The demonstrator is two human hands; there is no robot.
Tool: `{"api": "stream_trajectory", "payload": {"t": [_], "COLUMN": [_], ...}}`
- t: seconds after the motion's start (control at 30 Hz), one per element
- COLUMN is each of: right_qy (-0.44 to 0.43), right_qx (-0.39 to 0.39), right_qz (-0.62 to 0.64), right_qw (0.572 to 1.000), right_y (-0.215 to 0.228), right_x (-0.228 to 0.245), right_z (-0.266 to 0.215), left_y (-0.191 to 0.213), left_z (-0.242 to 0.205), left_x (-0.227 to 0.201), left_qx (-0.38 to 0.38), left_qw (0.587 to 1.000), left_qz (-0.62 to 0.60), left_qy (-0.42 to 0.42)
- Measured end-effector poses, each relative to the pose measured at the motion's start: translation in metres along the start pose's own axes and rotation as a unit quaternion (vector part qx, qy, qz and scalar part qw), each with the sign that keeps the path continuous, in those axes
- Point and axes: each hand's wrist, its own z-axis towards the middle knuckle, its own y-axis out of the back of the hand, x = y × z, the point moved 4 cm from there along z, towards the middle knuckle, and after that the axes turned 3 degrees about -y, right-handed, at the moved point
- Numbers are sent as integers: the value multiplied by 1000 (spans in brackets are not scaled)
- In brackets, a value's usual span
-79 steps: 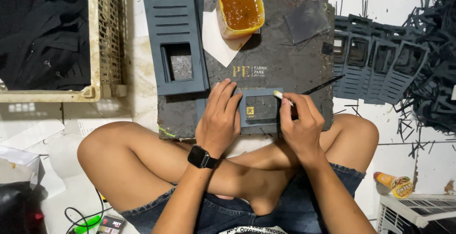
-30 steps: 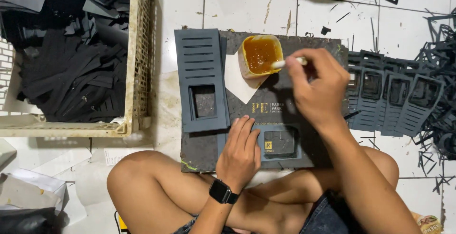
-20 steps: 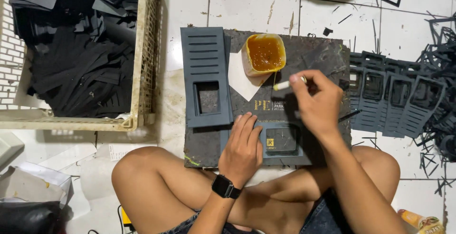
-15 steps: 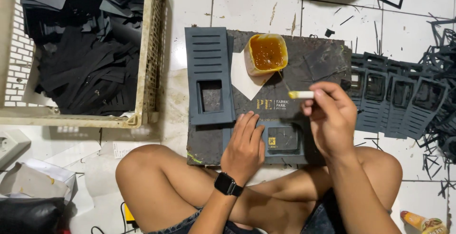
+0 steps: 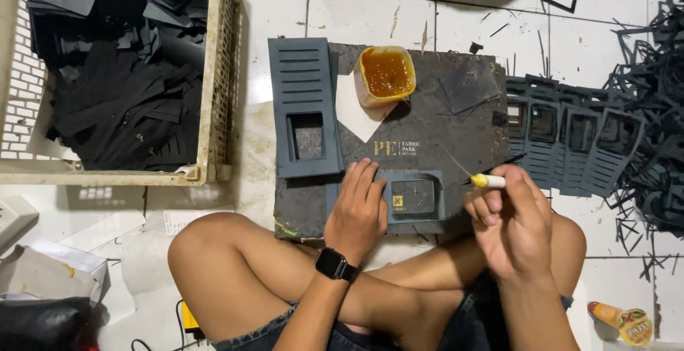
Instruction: Applying glue to the edges of small grey components using a stick applicator
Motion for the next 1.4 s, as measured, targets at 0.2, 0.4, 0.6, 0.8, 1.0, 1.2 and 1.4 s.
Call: {"api": "stream_trajectory", "payload": {"t": [0.2,0.4,0.6,0.8,1.0,1.2,1.4], "right_qy": [38,32,152,156,170,210,274], "right_qx": [-73,-167,-81,-34,-23,-15,-16], "right_qz": [-60,-379,-475,-516,-539,-569,-597], "right_qw": [995,910,863,842,825,795,754], "right_y": [-7,-16,-9,-26,-33,-36,-27], "right_x": [32,40,-19,-47,-56,-53,-47], "right_z": [-26,-38,-1,12,14,13,9], "left_y": [-4,-7,1,1,-2,0,2], "left_z": [-4,-6,3,5,2,4,5], "left_x": [2,3,0,0,1,1,0], "left_qx": [39,42,8,11,8,15,14], "left_qw": [994,995,1000,1000,1000,1000,1000], "left_qz": [-76,-68,9,12,11,13,12], "left_qy": [64,64,20,15,13,14,19]}}
